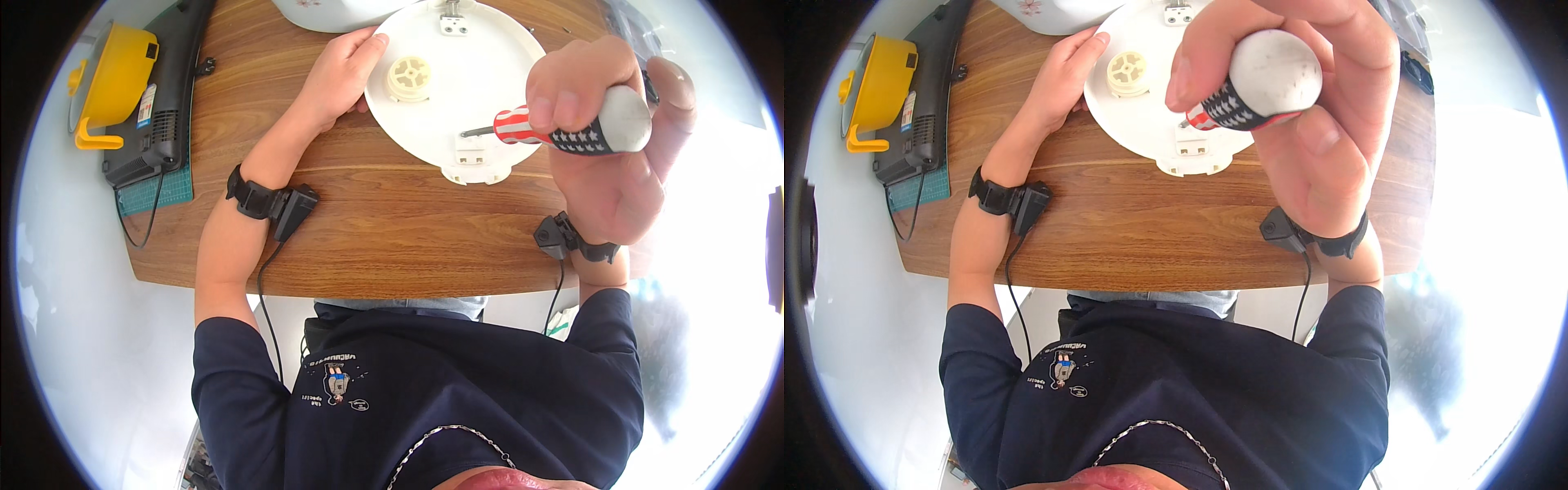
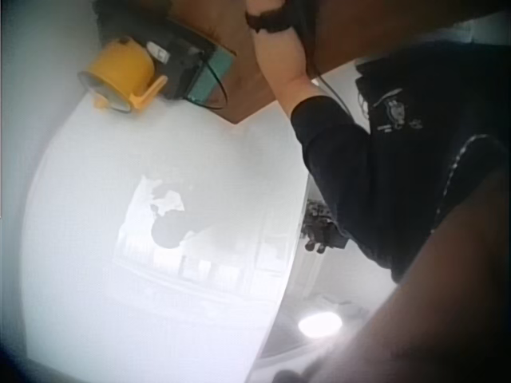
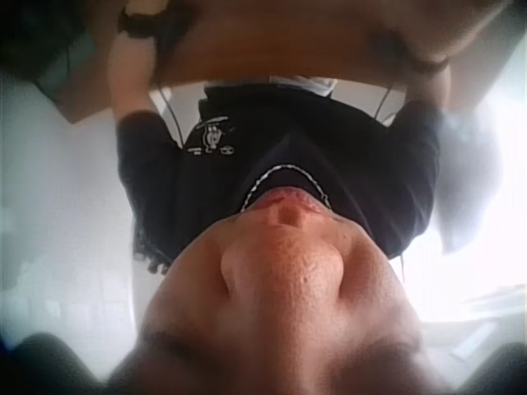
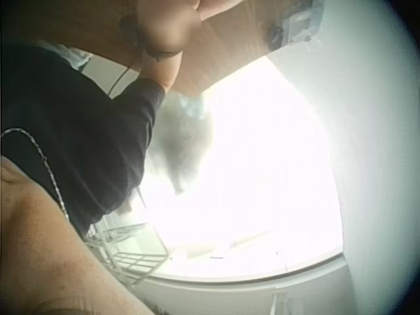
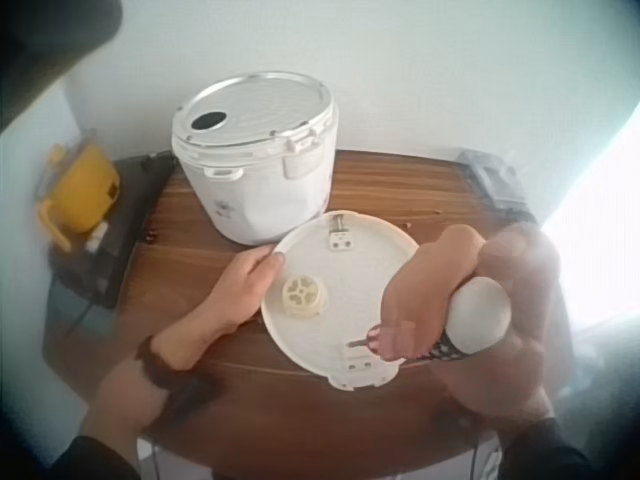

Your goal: The person uses a screwdriver to remove screws from the bottom of a black appliance and then from the lid of a white rice cooker. They place the removed screws on the table and set the lid aside.

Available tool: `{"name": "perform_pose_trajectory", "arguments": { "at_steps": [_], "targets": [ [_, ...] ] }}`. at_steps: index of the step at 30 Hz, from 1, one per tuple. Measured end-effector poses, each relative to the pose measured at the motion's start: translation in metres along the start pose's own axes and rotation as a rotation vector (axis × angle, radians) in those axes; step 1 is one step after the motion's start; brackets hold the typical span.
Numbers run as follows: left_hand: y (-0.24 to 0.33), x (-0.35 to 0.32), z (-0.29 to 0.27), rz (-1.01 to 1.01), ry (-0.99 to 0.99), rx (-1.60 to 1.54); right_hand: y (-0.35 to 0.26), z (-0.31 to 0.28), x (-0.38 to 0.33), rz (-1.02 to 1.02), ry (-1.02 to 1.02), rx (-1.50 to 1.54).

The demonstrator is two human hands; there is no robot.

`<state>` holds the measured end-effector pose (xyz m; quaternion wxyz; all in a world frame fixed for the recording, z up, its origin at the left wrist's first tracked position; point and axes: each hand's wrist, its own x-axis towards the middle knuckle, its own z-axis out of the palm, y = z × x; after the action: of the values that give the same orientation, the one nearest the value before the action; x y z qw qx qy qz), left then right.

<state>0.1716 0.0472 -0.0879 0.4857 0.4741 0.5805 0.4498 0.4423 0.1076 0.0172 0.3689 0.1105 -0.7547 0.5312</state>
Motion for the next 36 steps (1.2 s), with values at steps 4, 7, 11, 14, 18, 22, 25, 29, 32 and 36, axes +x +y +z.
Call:
{"name": "perform_pose_trajectory", "arguments": {
  "at_steps": [4, 7, 11, 14, 18, 22, 25, 29, 32, 36],
  "targets": [
    [0.002, 0.0, 0.001, -0.012, 0.001, -0.01, 0.003, -0.004, 0.005, -0.024, -0.081, 0.04],
    [0.0, 0.001, 0.002, 0.006, 0.001, -0.014, 0.006, -0.006, 0.006, -0.063, -0.128, 0.086],
    [-0.004, -0.002, -0.001, 0.017, 0.022, 0.005, 0.01, 0.003, 0.006, -0.104, -0.085, 0.135],
    [0.001, 0.0, 0.001, 0.018, -0.005, 0.015, -0.002, 0.005, 0.004, -0.082, -0.039, 0.126],
    [0.0, -0.001, 0.001, 0.018, 0.008, 0.01, -0.016, 0.006, 0.001, -0.063, -0.016, -0.102],
    [0.0, 0.002, 0.002, 0.012, 0.0, -0.017, -0.031, 0.019, 0.02, 0.08, -0.168, -0.849],
    [-0.004, 0.0, 0.0, 0.0, 0.059, -0.024, -0.008, 0.031, 0.009, 0.338, -0.275, -1.11],
    [0.009, -0.002, 0.006, -0.035, 0.051, -0.024, 0.003, 0.03, 0.003, 0.557, -0.434, -1.16],
    [0.003, 0.001, 0.005, -0.014, 0.048, -0.041, 0.007, 0.033, 0.002, 0.572, -0.452, -1.147],
    [-0.002, 0.002, 0.005, 0.021, 0.057, -0.047, 0.012, 0.034, -0.001, 0.574, -0.461, -1.138]
  ]
}}
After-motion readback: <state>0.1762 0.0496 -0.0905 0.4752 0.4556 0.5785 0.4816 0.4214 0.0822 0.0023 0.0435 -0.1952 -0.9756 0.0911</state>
